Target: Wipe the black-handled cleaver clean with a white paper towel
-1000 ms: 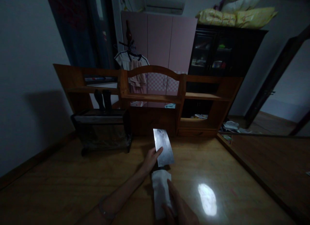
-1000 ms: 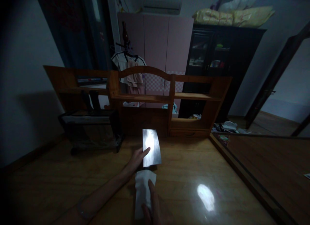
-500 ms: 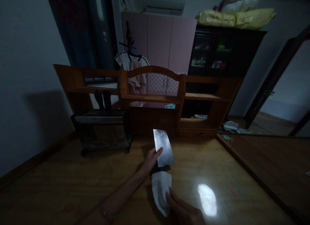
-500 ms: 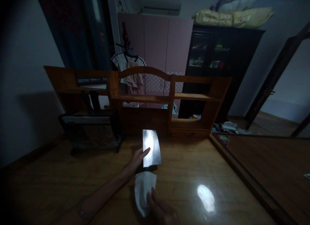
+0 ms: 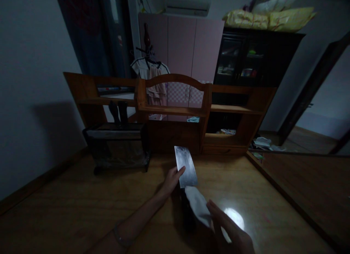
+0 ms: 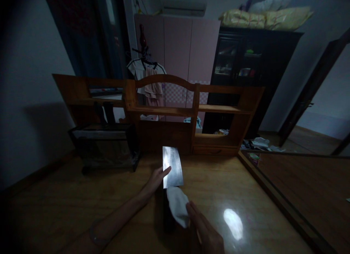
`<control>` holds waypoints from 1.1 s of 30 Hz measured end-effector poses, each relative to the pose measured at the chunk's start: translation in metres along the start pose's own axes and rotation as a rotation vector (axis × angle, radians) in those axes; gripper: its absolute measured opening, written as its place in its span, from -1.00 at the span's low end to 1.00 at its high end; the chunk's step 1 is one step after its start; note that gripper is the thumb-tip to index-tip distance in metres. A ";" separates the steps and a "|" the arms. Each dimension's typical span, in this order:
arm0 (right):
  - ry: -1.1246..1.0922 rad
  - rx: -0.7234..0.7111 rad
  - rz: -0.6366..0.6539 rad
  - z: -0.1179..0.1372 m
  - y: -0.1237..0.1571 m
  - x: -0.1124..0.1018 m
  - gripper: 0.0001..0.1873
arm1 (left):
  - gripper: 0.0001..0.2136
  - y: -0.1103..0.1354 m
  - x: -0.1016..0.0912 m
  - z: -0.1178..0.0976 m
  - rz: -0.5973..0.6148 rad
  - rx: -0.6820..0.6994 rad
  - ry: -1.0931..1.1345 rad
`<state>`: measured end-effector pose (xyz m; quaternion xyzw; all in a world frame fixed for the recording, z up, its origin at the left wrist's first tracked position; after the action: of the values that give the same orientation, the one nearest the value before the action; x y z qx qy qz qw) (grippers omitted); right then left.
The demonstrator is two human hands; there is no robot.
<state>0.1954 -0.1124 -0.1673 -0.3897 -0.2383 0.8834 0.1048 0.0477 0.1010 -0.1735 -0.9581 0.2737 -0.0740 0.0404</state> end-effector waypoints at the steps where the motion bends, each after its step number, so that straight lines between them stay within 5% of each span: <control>1: 0.007 -0.004 -0.019 0.003 -0.003 -0.004 -0.54 | -0.50 -0.001 -0.001 0.001 -0.003 0.001 0.000; 7: 0.093 -0.072 -0.078 0.025 -0.022 0.001 -0.55 | -0.50 -0.001 0.001 0.000 0.005 0.006 0.011; 17: 0.151 -0.050 0.250 0.051 -0.034 0.065 -0.16 | -0.51 0.005 0.002 -0.004 0.000 -0.013 0.001; 33: 0.146 -0.025 0.309 0.045 -0.041 0.077 -0.09 | -0.52 0.002 0.000 0.000 -0.018 -0.020 -0.041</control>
<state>0.1105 -0.0639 -0.1697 -0.4863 -0.1784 0.8552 -0.0202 0.0466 0.0998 -0.1738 -0.9622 0.2648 -0.0517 0.0357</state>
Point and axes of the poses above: each hand's wrist, its own y-axis away from the middle knuckle, its own x-axis out of the palm, z = x × y, the point moved 5 cm from there along -y, towards the middle knuckle, and after that the axes turned 12 degrees about z, right-handed, at the moved point
